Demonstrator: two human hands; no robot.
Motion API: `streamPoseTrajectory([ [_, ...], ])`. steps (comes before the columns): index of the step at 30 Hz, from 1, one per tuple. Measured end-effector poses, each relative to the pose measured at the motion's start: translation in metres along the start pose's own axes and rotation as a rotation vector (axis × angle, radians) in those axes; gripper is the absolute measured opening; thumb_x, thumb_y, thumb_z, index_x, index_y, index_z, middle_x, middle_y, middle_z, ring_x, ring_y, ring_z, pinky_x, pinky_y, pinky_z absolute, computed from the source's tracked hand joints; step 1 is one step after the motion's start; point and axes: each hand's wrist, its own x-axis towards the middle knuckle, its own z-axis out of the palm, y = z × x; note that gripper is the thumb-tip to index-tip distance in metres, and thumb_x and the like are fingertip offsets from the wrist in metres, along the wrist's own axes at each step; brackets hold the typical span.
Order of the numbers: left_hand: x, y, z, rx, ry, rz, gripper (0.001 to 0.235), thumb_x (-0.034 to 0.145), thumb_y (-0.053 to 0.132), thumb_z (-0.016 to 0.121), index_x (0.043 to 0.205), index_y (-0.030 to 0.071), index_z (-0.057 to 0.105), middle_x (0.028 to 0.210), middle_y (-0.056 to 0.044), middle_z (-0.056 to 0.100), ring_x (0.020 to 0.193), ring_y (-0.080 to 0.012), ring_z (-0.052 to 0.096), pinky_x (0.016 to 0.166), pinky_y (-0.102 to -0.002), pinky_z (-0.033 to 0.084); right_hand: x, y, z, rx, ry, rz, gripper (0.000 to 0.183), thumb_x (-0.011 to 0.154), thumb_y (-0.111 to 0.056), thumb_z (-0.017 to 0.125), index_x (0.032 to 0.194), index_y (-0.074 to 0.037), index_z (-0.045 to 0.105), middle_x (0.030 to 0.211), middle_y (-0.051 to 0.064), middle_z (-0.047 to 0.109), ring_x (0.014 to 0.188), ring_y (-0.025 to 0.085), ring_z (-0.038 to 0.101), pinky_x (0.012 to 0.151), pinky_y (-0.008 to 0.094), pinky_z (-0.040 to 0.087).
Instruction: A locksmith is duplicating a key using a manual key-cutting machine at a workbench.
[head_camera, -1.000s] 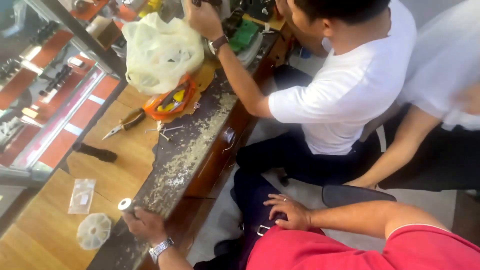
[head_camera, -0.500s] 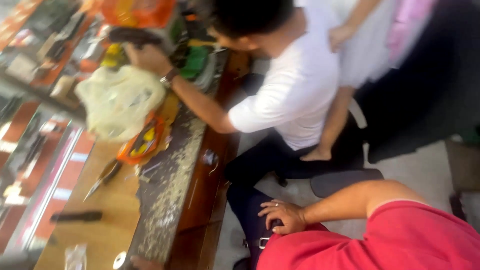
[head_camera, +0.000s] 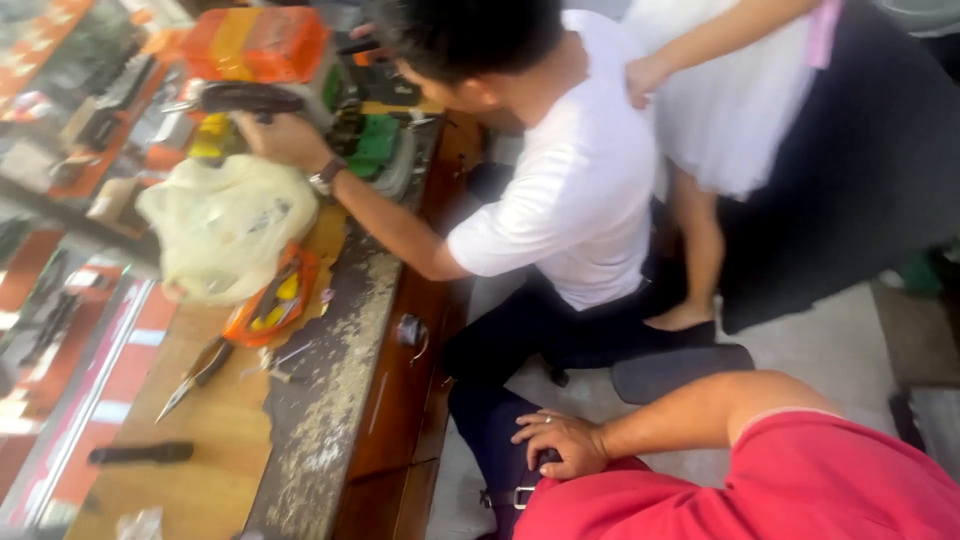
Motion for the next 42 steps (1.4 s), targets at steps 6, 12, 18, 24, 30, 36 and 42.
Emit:
streamPoseTrajectory([
  [6, 0.016, 0.033, -0.023, 0.187, 0.207, -0.113, 0.019, 0.095, 0.018, 0.056, 0.084, 0.003, 0.059, 0.081, -0.014, 0.052, 0.076, -0.0324, 0.048, 0.072, -0.044, 0.038, 0.007, 0.017, 0.020, -0.001, 0.094, -0.099, 0.023, 0.082, -0.032, 0.065, 0.100, -0.020, 0.074, 0.143, 0.014, 0.063, 0.147, 0.039, 0.037, 0.117, 0.056, 0.027],
  [12, 0.017, 0.045, -0.015, 0.199, 0.110, -0.116, 0.071, 0.095, 0.075, 0.035, 0.068, 0.010, 0.046, 0.071, -0.001, 0.045, 0.067, -0.0170, 0.040, 0.059, -0.034, 0.033, 0.007, 0.015, 0.011, -0.006, 0.051, -0.006, 0.028, 0.081, -0.035, 0.063, 0.100, -0.019, 0.076, 0.147, 0.013, 0.060, 0.150, 0.036, 0.034, 0.118, 0.057, 0.025],
  [18, 0.018, 0.051, -0.015, 0.228, 0.069, -0.179, 0.073, 0.092, 0.077, 0.034, 0.066, 0.011, 0.047, 0.072, 0.000, 0.046, 0.064, -0.0166, 0.041, 0.056, -0.035, 0.032, 0.007, 0.021, 0.015, 0.000, 0.052, -0.013, 0.024, 0.081, -0.031, 0.065, 0.099, -0.020, 0.076, 0.146, 0.012, 0.061, 0.150, 0.037, 0.033, 0.118, 0.055, 0.027],
  [24, 0.018, 0.047, -0.012, 0.236, 0.074, -0.192, 0.052, 0.097, 0.052, 0.048, 0.068, 0.009, 0.047, 0.078, -0.003, 0.046, 0.067, -0.0169, 0.042, 0.053, -0.033, 0.036, 0.009, 0.014, 0.011, 0.021, 0.027, 0.045, 0.024, 0.082, -0.033, 0.064, 0.099, -0.021, 0.076, 0.148, 0.008, 0.059, 0.151, 0.034, 0.031, 0.119, 0.057, 0.021],
  [30, 0.019, 0.048, -0.013, 0.246, 0.085, -0.199, 0.047, 0.096, 0.048, 0.050, 0.070, 0.009, 0.048, 0.081, -0.002, 0.047, 0.071, -0.0167, 0.043, 0.057, -0.033, 0.038, 0.005, 0.013, 0.010, 0.026, 0.040, 0.038, 0.026, 0.082, -0.034, 0.064, 0.100, -0.020, 0.077, 0.148, 0.010, 0.059, 0.150, 0.036, 0.032, 0.118, 0.056, 0.024],
  [36, 0.019, 0.058, -0.015, 0.254, 0.082, -0.215, 0.046, 0.093, 0.046, 0.053, 0.067, 0.008, 0.048, 0.075, -0.002, 0.046, 0.068, -0.0182, 0.042, 0.055, -0.037, 0.035, 0.007, 0.009, 0.009, 0.017, 0.035, 0.043, 0.028, 0.081, -0.035, 0.063, 0.099, -0.020, 0.077, 0.147, 0.010, 0.060, 0.151, 0.034, 0.033, 0.119, 0.055, 0.024],
  [42, 0.020, 0.062, -0.015, 0.196, 0.108, -0.208, 0.047, 0.094, 0.047, 0.056, 0.066, 0.011, 0.043, 0.074, 0.000, 0.044, 0.068, -0.0168, 0.039, 0.056, -0.036, 0.033, 0.009, 0.012, 0.012, 0.011, 0.043, 0.009, 0.024, 0.082, -0.033, 0.065, 0.098, -0.020, 0.077, 0.146, 0.011, 0.060, 0.150, 0.034, 0.033, 0.118, 0.055, 0.025],
])
